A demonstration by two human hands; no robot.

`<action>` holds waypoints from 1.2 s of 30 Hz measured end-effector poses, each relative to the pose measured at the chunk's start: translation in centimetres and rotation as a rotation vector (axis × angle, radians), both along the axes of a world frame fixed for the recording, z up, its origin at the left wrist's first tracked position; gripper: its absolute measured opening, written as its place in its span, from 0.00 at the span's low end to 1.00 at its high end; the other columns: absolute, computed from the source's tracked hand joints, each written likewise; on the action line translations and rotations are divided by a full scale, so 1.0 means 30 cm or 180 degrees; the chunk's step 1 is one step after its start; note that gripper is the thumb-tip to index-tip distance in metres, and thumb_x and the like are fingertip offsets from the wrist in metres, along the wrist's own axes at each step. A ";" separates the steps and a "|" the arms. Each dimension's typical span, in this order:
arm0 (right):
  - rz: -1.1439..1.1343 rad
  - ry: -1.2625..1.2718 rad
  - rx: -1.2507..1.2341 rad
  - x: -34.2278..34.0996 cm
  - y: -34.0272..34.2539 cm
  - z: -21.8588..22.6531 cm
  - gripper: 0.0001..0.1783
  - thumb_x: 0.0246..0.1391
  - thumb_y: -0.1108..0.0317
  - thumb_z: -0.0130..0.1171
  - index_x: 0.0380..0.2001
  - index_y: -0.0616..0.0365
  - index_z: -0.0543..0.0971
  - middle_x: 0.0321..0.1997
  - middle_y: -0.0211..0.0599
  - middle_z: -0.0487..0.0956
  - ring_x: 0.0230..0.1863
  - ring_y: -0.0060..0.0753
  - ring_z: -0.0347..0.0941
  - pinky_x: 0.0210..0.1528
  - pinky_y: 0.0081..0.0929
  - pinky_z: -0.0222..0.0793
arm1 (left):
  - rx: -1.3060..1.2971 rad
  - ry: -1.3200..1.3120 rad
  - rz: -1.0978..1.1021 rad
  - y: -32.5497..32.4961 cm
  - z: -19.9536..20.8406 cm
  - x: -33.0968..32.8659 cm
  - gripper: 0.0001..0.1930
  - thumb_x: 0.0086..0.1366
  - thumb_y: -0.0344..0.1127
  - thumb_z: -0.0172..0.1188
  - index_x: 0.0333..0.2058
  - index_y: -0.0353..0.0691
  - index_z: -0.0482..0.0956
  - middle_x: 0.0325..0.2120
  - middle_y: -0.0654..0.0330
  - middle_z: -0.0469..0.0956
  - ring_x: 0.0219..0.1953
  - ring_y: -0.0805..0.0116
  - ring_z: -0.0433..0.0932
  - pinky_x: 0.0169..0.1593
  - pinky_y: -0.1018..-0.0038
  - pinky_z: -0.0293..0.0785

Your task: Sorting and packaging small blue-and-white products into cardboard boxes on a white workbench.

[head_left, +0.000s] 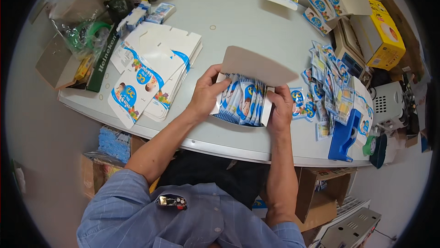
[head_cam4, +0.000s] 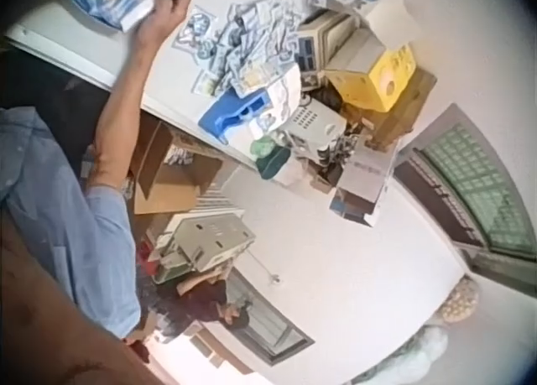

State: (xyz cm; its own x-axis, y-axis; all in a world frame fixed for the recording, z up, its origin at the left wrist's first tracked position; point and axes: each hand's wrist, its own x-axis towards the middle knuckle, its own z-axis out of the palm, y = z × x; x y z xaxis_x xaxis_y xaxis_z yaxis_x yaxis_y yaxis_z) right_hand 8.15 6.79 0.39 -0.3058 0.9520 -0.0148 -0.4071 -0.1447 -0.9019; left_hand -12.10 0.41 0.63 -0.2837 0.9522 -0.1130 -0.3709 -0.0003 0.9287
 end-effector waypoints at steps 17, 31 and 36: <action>0.0922 -0.2312 0.1225 0.065 0.023 0.139 0.20 0.47 0.64 0.74 0.42 0.51 0.78 0.73 0.53 0.64 0.75 0.55 0.58 0.75 0.47 0.51 | 0.0620 0.3268 -0.1144 -0.087 0.130 -0.092 0.13 0.62 0.32 0.66 0.46 0.47 0.85 0.70 0.50 0.63 0.76 0.47 0.51 0.75 0.45 0.47; 0.1315 -0.3048 0.4092 0.124 -0.078 0.098 0.26 0.50 0.56 0.71 0.55 0.39 0.83 0.68 0.29 0.76 0.72 0.40 0.67 0.79 0.59 0.38 | 0.2179 0.4262 -0.1877 -0.096 0.036 -0.144 0.29 0.51 0.40 0.77 0.54 0.58 0.83 0.65 0.68 0.73 0.71 0.55 0.65 0.75 0.40 0.44; 0.1163 -0.2723 0.4082 0.110 -0.087 0.053 0.26 0.46 0.70 0.65 0.51 0.38 0.86 0.62 0.31 0.80 0.67 0.37 0.73 0.78 0.52 0.45 | 0.2191 0.3973 -0.1517 -0.114 0.005 -0.127 0.20 0.55 0.32 0.72 0.47 0.57 0.87 0.58 0.69 0.80 0.69 0.55 0.69 0.75 0.39 0.46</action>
State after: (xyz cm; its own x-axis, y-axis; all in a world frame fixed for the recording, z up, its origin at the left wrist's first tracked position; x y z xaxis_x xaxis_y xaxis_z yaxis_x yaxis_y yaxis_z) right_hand 11.44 4.18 1.97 -0.8350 0.3473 0.4268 0.1489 0.8894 -0.4323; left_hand -15.89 -3.01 0.78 0.4858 0.7453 0.4567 0.5459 -0.6668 0.5074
